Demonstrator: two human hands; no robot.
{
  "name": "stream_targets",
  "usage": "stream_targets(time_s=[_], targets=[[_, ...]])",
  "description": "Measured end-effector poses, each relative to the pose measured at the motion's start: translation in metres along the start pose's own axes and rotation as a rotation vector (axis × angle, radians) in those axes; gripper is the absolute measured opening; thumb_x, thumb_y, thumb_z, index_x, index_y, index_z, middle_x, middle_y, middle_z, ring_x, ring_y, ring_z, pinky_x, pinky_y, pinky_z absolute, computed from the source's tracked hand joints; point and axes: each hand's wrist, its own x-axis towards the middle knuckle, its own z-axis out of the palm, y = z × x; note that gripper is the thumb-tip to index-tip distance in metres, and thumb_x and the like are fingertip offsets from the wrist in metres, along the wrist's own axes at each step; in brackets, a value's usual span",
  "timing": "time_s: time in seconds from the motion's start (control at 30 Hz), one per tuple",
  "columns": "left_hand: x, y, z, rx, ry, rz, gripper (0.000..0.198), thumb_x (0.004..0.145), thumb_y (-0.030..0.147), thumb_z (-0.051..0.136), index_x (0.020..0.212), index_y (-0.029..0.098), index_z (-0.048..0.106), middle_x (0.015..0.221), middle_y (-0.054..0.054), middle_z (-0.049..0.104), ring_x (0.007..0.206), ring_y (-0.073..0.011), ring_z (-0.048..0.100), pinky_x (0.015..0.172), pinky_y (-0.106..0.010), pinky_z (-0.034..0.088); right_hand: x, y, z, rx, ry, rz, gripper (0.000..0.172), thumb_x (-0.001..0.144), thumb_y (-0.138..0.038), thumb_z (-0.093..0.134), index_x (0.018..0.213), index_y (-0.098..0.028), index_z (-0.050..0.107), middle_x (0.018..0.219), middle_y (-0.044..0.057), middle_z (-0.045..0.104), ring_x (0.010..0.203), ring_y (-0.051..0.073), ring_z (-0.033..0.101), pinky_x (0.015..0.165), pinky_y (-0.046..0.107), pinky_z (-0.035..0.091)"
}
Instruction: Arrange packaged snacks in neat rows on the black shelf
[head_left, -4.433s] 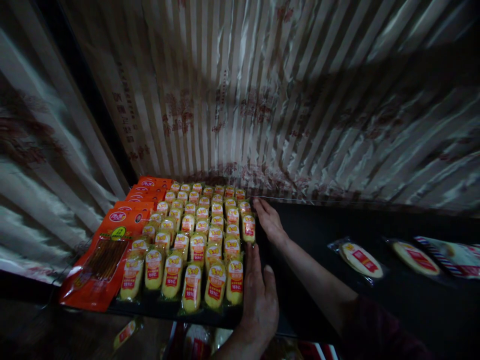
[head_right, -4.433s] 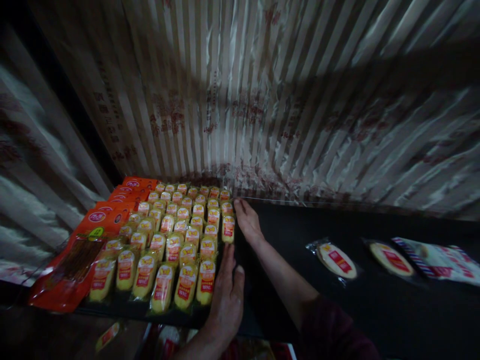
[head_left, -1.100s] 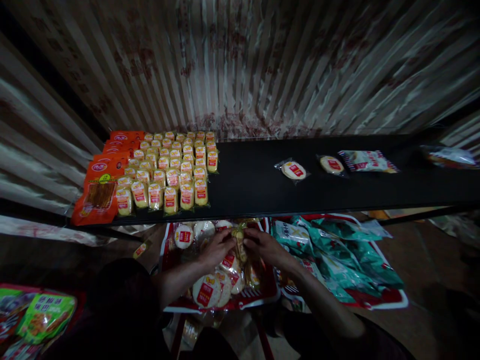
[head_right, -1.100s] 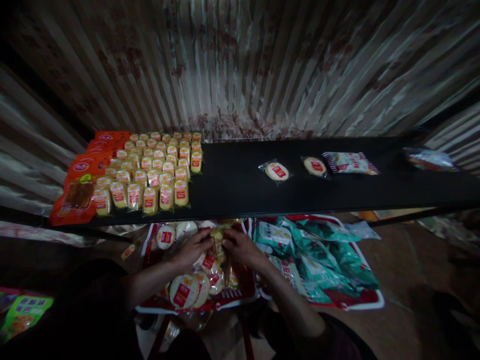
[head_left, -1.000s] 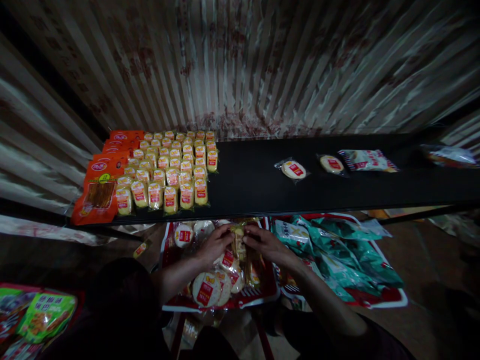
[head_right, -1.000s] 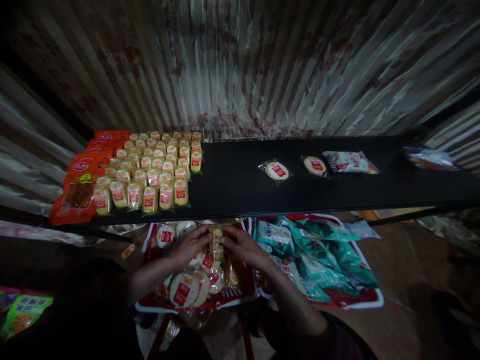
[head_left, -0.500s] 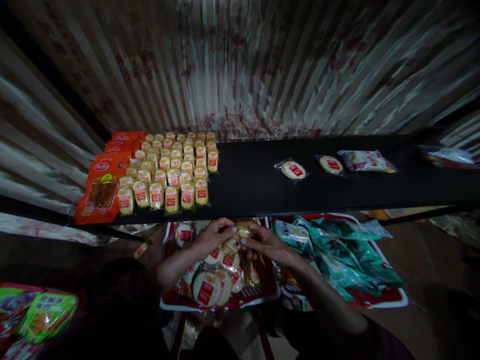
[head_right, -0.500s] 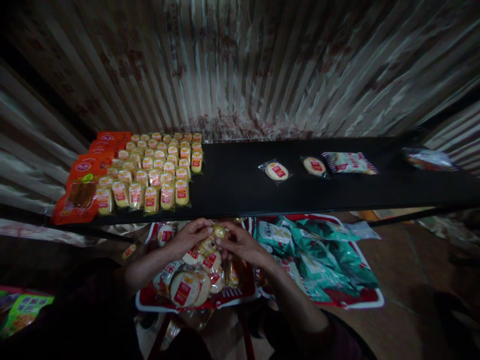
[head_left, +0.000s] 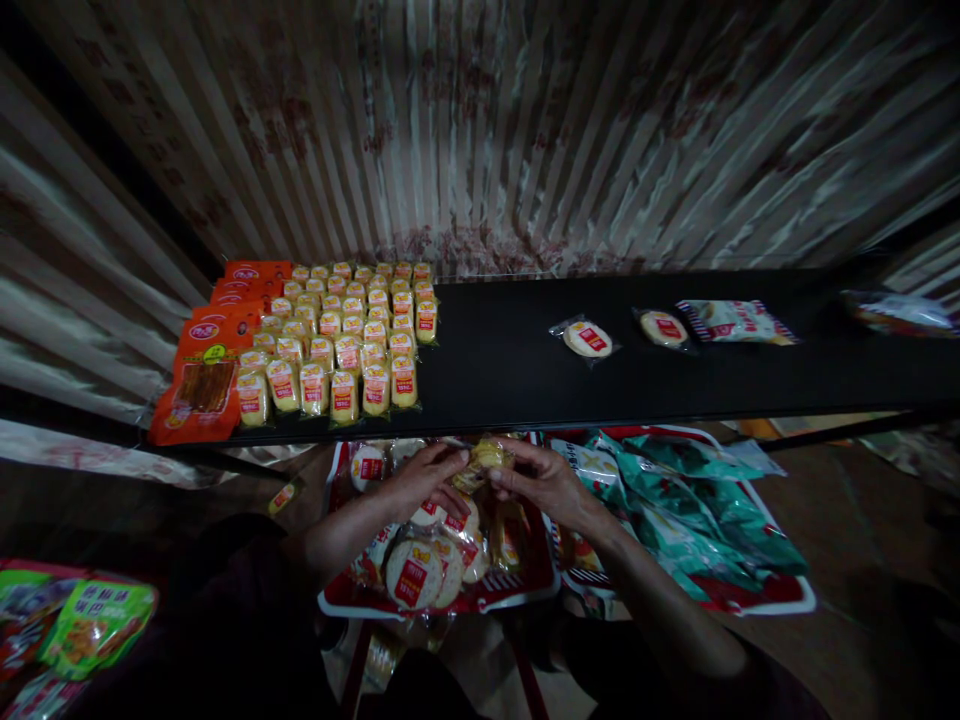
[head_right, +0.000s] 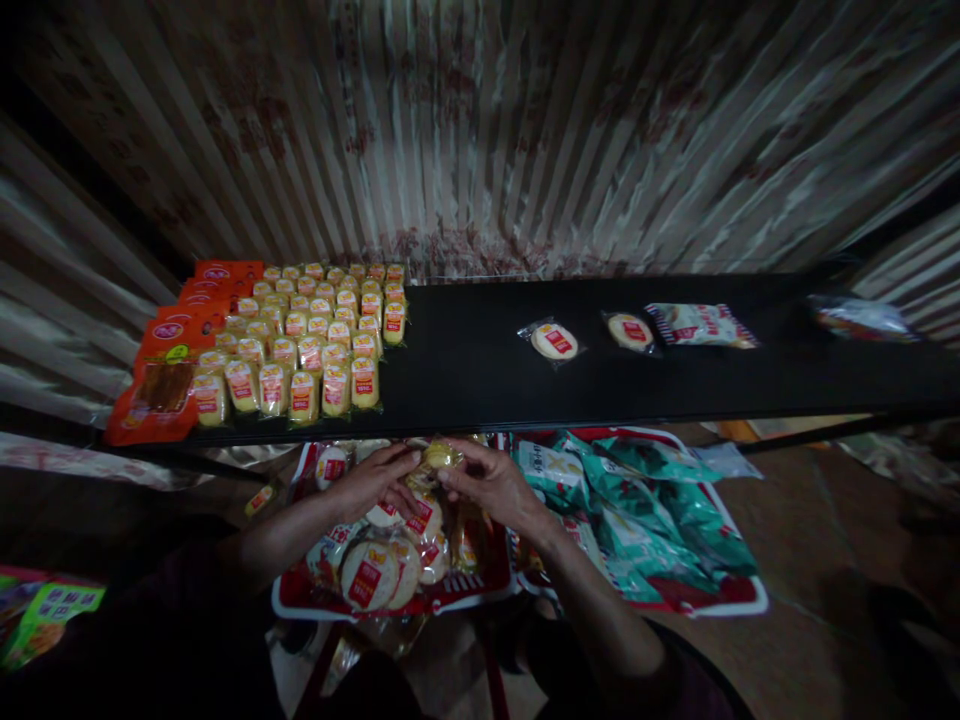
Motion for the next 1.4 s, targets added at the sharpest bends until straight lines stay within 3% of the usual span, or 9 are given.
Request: stream_targets(time_s=[0.13,0.27,0.5,0.77,0.97,1.17,1.3,1.4], targets=[[0.002,-0.002,0.0,-0.223,0.034,0.136,0.048,0.064,0.041,0.08,0.099,0.014,0.062,0.103,-0.01,0.066,0.083,-0.0175,0.066,0.082,-0.035,0.052,-0.009,-0.006,-0.001,-0.095,-0.105,-0.049,0.05,0.076,-0.041,0.069,0.123,-0.025,0.06,0.102,0.003,0.07,0.086,0.018,0.066,0.082,0.035,0.054],[0.0,-0.001,-0.003,-0.265,0.019,0.184,0.047,0.06,0.033,0.084,0.098,0.015,0.064,0.098,-0.006,0.065,0.09,-0.0164,0.062,0.086,-0.032,0.047,-0.016,-0.017,-0.006,-0.086,-0.295,-0.045,0.048,0.084,-0.04,0.06,0.13,-0.028,0.053,0.131,0.004,0.058,0.119,0.022,0.055,0.1,0.042,0.043],[-0.006,0.004,-0.005,-0.223,-0.086,0.16,0.058,0.058,0.023,0.084,0.111,0.021,0.061,0.098,-0.003,0.064,0.088,-0.0153,0.058,0.082,-0.03,0.043,-0.014,-0.017,-0.007,-0.079,-0.439,-0.054,0.041,0.085,-0.042,0.06,0.122,-0.025,0.057,0.125,0.005,0.06,0.117,0.022,0.055,0.1,0.039,0.042],[-0.002,0.006,-0.007,-0.249,-0.104,0.236,0.064,0.062,0.018,0.08,0.121,0.027,0.057,0.11,-0.004,0.061,0.096,-0.0179,0.058,0.087,-0.033,0.043,-0.007,-0.006,-0.001,-0.027,-0.302,-0.09,0.054,0.08,-0.036,0.068,0.127,-0.029,0.043,0.116,0.004,0.058,0.105,0.019,0.057,0.093,0.036,0.045],[0.0,0.008,-0.006,-0.226,-0.068,0.276,0.064,0.062,0.02,0.081,0.121,0.026,0.057,0.105,-0.004,0.063,0.092,-0.0168,0.058,0.085,-0.032,0.044,-0.007,-0.009,-0.003,-0.007,-0.242,-0.089,0.062,0.08,-0.035,0.067,0.133,-0.031,0.035,0.108,0.003,0.059,0.104,0.019,0.058,0.092,0.038,0.046],[0.003,0.005,-0.005,-0.255,-0.008,0.3,0.049,0.062,0.026,0.082,0.106,0.019,0.062,0.098,-0.003,0.063,0.088,-0.0149,0.06,0.083,-0.031,0.047,-0.006,-0.01,-0.01,0.03,-0.121,-0.048,0.053,0.078,-0.036,0.069,0.125,-0.029,0.046,0.102,0.002,0.062,0.093,0.018,0.061,0.081,0.034,0.05],[0.005,0.002,-0.006,-0.238,-0.005,0.324,0.035,0.065,0.028,0.079,0.092,0.018,0.06,0.11,-0.004,0.06,0.095,-0.0171,0.059,0.083,-0.033,0.049,0.0,-0.003,-0.015,0.049,0.0,-0.071,0.05,0.079,-0.038,0.067,0.125,-0.029,0.049,0.101,0.002,0.065,0.09,0.017,0.062,0.08,0.032,0.051],[0.005,0.002,-0.006,-0.165,0.023,0.343,0.034,0.066,0.027,0.079,0.09,0.018,0.056,0.101,-0.002,0.062,0.089,-0.0144,0.06,0.079,-0.028,0.048,0.006,0.003,-0.017,0.097,0.098,-0.047,0.051,0.076,-0.041,0.07,0.123,-0.028,0.054,0.1,0.002,0.067,0.089,0.018,0.064,0.079,0.033,0.053]])
